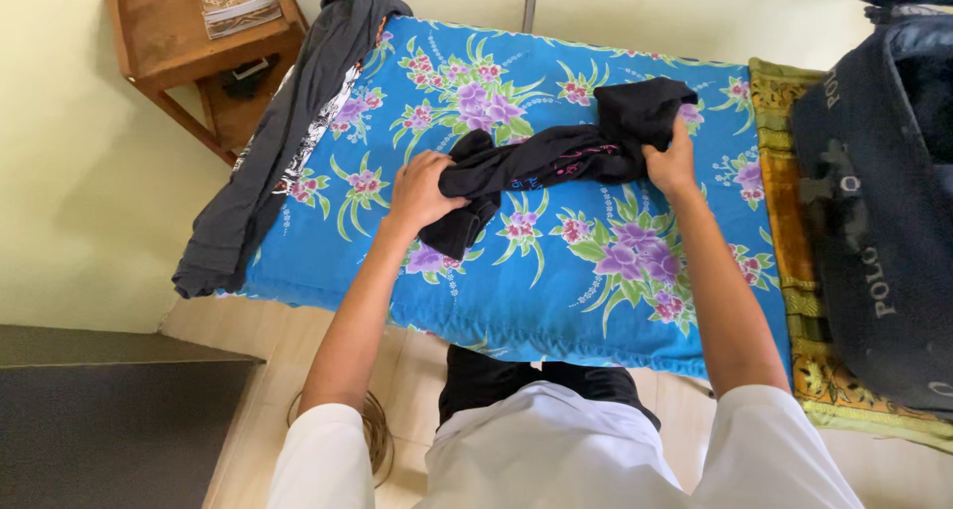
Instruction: The person unzips a suitcase, removes items of clothing, and rolls each item on a bed before placing them back into the suitcase.
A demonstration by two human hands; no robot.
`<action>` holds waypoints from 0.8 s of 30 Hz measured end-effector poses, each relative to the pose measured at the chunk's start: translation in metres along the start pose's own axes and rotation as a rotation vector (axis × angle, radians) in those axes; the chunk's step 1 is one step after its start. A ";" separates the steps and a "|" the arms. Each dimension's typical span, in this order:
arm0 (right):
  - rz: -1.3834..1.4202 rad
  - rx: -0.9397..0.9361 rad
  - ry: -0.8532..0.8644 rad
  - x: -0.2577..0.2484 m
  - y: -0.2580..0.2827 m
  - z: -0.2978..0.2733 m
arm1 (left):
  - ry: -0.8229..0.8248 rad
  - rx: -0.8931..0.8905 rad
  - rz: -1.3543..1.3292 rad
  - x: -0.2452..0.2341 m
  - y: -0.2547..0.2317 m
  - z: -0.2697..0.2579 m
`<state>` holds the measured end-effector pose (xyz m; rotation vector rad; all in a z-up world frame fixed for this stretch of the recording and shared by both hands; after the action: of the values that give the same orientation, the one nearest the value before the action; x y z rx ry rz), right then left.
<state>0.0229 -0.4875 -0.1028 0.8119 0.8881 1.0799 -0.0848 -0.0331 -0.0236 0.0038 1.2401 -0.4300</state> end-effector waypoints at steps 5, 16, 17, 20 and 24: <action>-0.001 -0.071 0.030 -0.004 0.001 0.006 | -0.004 -0.002 0.039 0.001 0.003 0.004; 0.182 0.093 0.132 -0.006 -0.026 0.017 | 0.021 0.009 0.029 0.006 0.007 0.003; 0.186 0.096 0.136 -0.007 -0.028 0.018 | 0.008 0.026 0.031 0.008 0.008 0.003; 0.165 0.105 0.127 -0.007 -0.018 0.020 | -0.010 0.040 0.018 0.012 0.014 0.005; 0.463 0.362 0.027 -0.017 0.003 0.028 | 0.033 0.083 0.013 -0.012 0.019 0.009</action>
<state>0.0433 -0.5067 -0.0854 1.3533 0.9579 1.3512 -0.0739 -0.0133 -0.0138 0.0905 1.2532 -0.4715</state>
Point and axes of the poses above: each hand's wrist, its own z-axis towards the middle knuckle, its own x-axis out of the palm, y = z × x, the point moved 8 cm from there along z, towards the middle knuckle, and after that the axes turned 14 degrees about z, right-handed, at the moved point
